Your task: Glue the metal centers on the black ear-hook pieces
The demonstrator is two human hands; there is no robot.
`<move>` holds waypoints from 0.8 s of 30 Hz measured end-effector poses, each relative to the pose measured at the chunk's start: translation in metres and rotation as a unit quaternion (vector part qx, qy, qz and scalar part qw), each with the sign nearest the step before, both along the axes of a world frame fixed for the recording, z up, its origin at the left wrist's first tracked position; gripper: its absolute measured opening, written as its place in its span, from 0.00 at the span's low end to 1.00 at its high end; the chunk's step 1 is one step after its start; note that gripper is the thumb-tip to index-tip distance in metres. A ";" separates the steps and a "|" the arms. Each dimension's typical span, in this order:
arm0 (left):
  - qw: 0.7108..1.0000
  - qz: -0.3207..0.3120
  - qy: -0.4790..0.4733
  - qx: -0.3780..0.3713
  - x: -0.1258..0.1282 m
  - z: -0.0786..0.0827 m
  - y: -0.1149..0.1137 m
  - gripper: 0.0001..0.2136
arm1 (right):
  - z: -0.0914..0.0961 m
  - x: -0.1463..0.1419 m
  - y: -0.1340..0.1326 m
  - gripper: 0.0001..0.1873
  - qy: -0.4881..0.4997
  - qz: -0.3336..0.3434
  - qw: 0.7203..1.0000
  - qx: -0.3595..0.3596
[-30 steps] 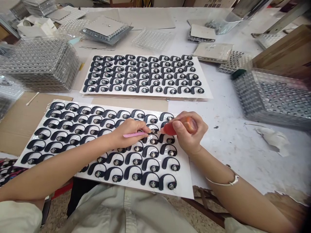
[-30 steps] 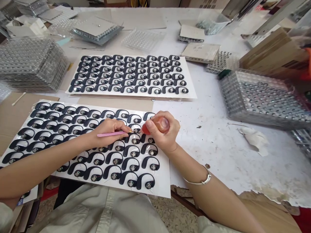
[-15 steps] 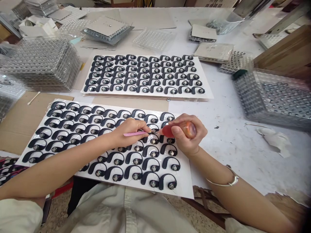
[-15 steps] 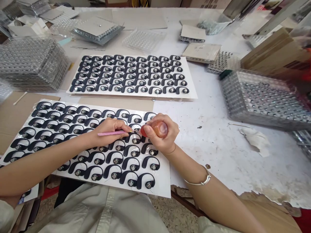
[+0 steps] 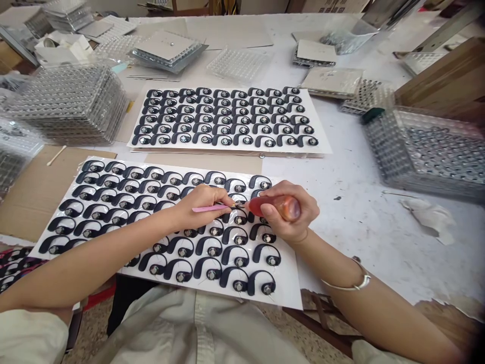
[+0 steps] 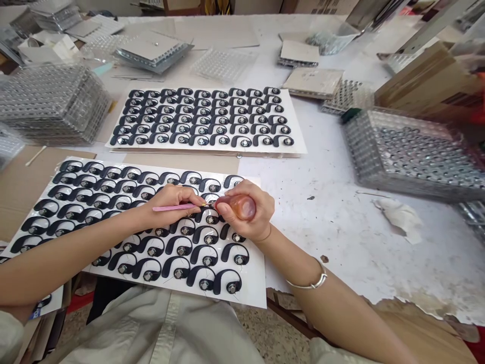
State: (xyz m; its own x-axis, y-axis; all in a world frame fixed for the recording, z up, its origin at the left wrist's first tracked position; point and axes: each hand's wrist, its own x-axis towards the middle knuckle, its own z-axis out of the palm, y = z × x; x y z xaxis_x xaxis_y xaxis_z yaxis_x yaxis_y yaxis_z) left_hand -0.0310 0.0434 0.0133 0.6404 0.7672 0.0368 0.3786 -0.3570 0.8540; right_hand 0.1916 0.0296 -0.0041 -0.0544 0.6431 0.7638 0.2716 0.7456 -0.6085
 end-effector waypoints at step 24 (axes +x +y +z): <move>0.983 0.004 0.035 0.179 -0.004 0.008 -0.017 0.02 | 0.025 0.015 0.027 0.16 0.287 -0.088 0.919 -0.255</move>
